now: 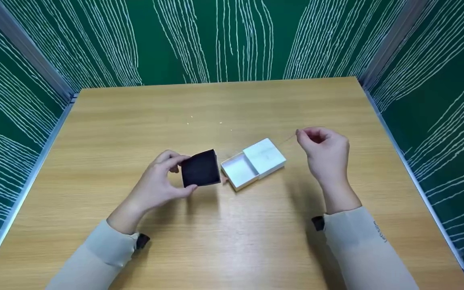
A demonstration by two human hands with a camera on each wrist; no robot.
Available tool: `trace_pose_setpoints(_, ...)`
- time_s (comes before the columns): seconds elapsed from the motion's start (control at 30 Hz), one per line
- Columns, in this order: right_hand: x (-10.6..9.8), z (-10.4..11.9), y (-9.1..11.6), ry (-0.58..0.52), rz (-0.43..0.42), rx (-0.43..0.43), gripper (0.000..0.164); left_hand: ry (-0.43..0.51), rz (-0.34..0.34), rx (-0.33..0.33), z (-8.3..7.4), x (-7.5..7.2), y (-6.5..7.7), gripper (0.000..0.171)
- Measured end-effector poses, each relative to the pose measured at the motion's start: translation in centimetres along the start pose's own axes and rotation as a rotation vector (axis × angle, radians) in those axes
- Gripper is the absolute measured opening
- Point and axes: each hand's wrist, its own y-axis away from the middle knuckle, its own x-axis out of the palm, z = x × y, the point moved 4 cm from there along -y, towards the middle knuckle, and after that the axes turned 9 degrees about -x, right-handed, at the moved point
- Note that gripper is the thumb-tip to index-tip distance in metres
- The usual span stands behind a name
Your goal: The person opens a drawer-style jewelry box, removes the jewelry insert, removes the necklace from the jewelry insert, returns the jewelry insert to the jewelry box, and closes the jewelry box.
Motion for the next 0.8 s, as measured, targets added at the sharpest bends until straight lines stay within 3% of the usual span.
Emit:
trace_pose_setpoints(0.43,-0.9,1.3,0.7,-0.016,-0.034,-0.017,0.035,0.013,-0.009,0.0,0.2,-0.2,-0.1,0.078)
trace_pose_setpoints(0.8,-1.5,3.0,1.5,-0.06,-0.117,-0.106,0.032,0.011,-0.005,-0.016,0.3,-0.3,-0.1,0.08)
